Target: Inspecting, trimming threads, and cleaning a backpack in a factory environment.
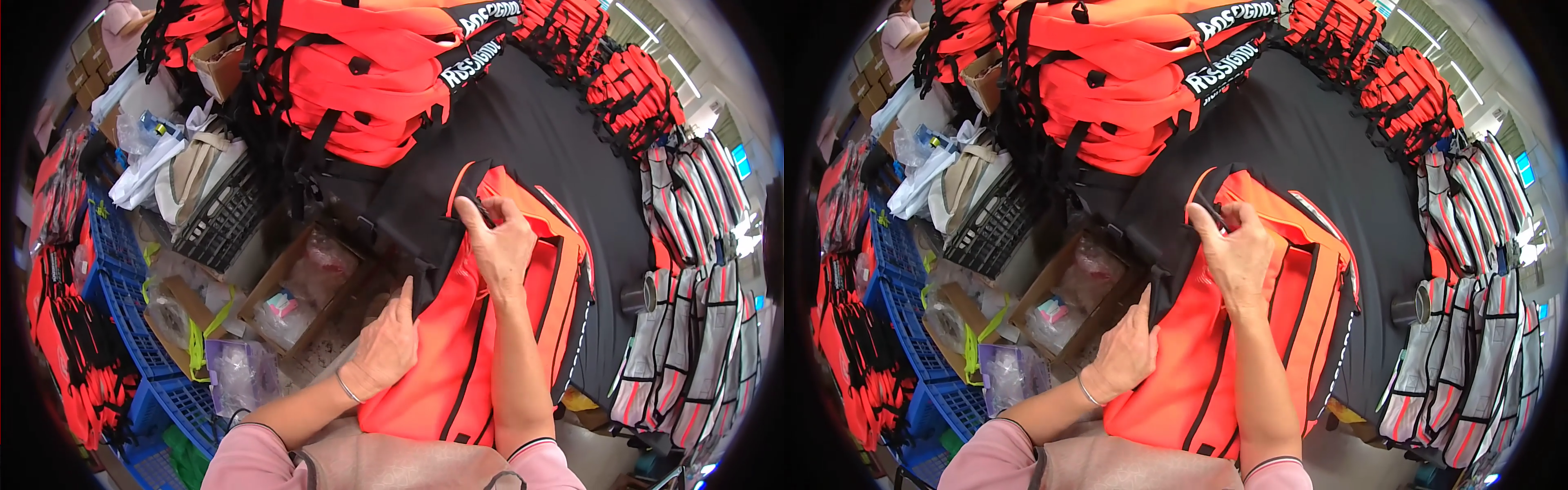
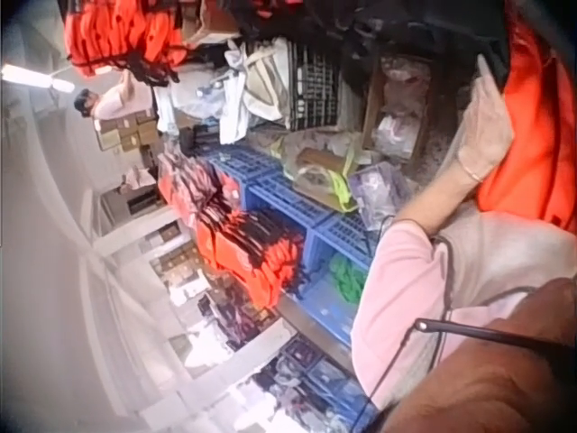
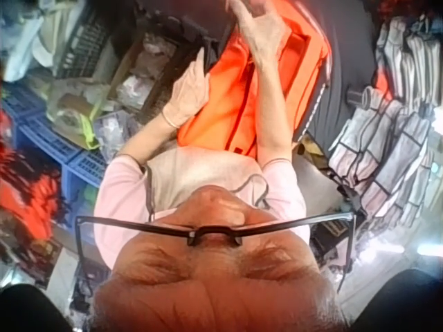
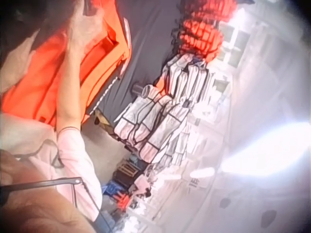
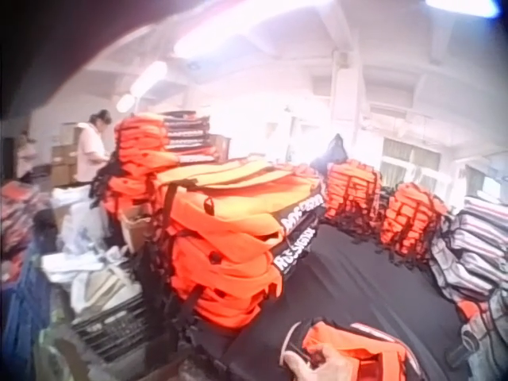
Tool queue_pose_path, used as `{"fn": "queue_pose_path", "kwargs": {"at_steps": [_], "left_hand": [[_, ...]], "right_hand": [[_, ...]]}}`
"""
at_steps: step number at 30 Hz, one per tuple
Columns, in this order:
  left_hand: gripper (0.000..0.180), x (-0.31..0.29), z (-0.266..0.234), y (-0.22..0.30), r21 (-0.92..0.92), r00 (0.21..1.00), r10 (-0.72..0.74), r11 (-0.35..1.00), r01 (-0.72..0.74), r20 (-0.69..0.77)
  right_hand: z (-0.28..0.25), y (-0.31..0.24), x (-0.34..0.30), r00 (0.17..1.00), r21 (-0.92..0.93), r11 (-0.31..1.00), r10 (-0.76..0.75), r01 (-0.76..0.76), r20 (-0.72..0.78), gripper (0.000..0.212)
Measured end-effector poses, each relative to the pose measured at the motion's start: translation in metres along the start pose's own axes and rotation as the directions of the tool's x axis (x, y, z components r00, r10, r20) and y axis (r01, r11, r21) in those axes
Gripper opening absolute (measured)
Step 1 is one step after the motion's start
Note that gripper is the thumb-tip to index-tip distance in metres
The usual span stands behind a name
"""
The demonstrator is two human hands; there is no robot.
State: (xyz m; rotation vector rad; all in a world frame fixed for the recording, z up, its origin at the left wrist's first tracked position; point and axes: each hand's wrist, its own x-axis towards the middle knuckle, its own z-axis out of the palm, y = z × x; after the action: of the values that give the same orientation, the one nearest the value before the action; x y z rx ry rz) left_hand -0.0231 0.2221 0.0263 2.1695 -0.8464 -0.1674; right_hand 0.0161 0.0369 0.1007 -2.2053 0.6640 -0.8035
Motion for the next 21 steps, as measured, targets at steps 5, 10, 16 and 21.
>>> {"fn": "queue_pose_path", "kwargs": {"at_steps": [5,10,16,21], "left_hand": [[0.073,-0.005,-0.004,0.018,0.144,0.998,0.058,0.988,-0.061,0.027],[0.07,-0.013,-0.006,0.022,0.155,0.991,0.125,0.981,-0.118,-0.037],[0.074,-0.016,-0.006,0.022,0.114,0.951,0.256,0.964,-0.239,-0.17],[0.103,-0.027,-0.029,0.0,-0.521,0.997,-0.014,0.852,0.049,0.071]], "right_hand": [[-0.002,-0.019,0.017,0.978,-0.249,0.96,0.166,-0.131,0.127,0.044],[-0.008,-0.012,0.014,0.961,0.009,0.975,0.219,-0.224,0.171,0.035],[0.001,0.047,0.0,0.97,0.641,0.728,0.172,-0.244,0.174,0.022],[0.006,0.069,-0.003,0.963,0.831,0.503,0.233,-0.237,0.134,0.022]]}}
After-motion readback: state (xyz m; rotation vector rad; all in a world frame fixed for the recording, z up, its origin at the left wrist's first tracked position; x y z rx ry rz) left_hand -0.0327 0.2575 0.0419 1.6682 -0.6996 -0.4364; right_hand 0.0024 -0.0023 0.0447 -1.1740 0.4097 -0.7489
